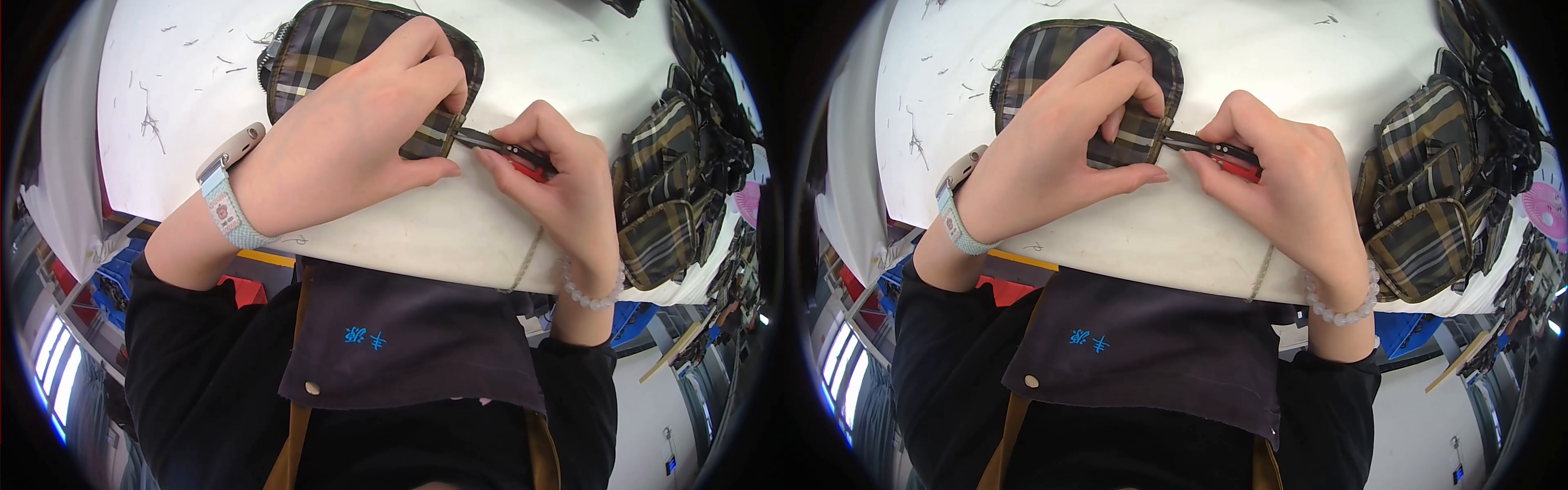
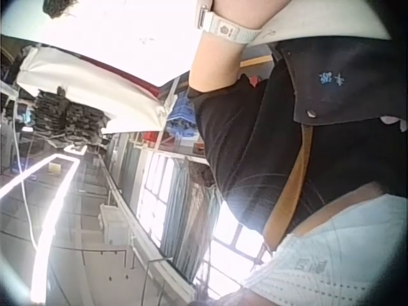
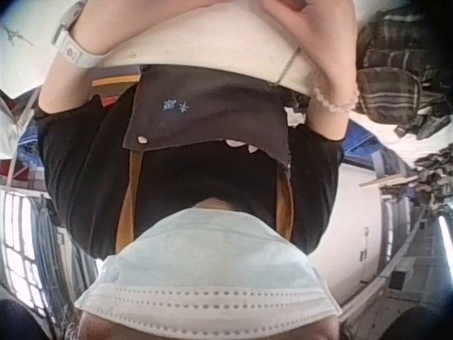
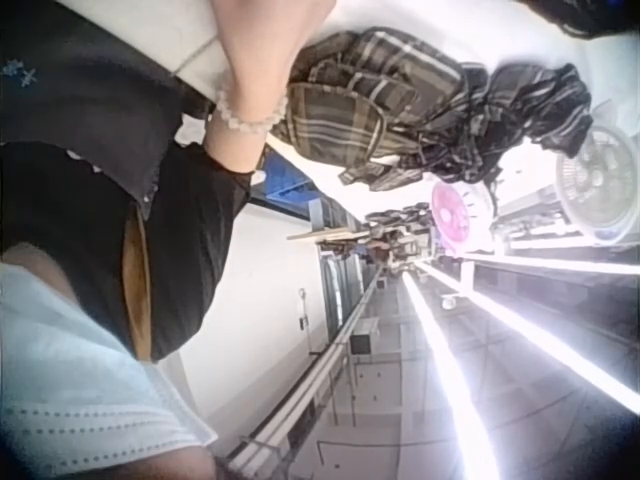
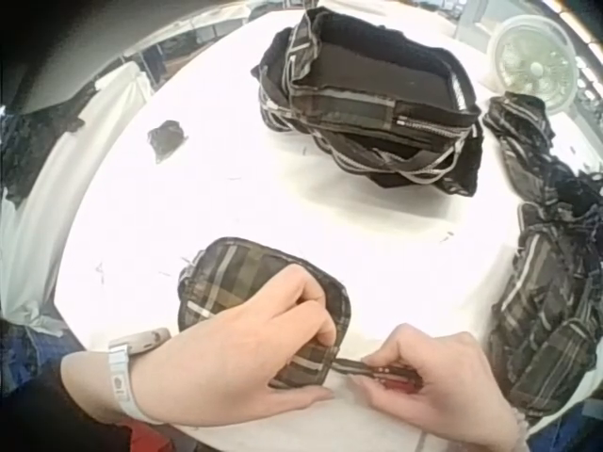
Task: Trimming loose threads from small fabric pouches using thread snips.
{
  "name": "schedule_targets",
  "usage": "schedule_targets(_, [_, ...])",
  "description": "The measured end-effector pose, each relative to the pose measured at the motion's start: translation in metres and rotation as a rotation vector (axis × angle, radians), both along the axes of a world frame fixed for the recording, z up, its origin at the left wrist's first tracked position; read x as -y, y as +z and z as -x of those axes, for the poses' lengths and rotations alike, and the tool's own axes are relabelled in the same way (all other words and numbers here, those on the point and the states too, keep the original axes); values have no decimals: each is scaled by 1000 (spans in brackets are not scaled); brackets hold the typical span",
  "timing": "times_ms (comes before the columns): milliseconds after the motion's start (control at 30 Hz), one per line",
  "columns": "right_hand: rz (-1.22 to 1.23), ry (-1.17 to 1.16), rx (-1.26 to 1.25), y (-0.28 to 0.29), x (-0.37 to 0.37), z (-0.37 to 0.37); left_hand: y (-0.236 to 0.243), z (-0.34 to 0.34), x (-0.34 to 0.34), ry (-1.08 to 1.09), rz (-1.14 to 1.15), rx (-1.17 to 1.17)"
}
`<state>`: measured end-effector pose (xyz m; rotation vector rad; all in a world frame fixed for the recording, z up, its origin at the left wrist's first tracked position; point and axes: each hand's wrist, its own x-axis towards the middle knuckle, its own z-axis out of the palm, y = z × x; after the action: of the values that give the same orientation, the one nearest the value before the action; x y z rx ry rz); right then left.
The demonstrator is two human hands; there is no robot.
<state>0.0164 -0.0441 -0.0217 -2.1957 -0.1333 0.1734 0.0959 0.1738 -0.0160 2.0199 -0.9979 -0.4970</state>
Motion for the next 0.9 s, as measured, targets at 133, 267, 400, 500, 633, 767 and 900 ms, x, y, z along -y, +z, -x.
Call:
schedule_targets(133, [-253, -26, -38, 0, 2, -2, 3, 2, -1, 15, -50, -30])
schedule_targets(267, [-455, -186, 19, 1, 6, -7, -2, 9, 6, 34, -34, 116])
schedule_targets(400, [-576, -311, -26, -1, 2, -14, -6, 15, 12, 19, -15, 288])
schedule_targets(500, [-570, -312, -63, -4, 6, -19, -6, 19, 19, 36, -37, 339])
schedule_targets(633, [-591, -270, 54, -16, 14, -23, -12, 44, 34, 218, -204, 605])
schedule_targets(767, [-295, -237, 266, -23, 19, -17, -21, 64, 42, 390, -171, 717])
schedule_targets(900, [-278, -67, 88, -15, 17, -7, -30, 87, 24, 489, 258, 382])
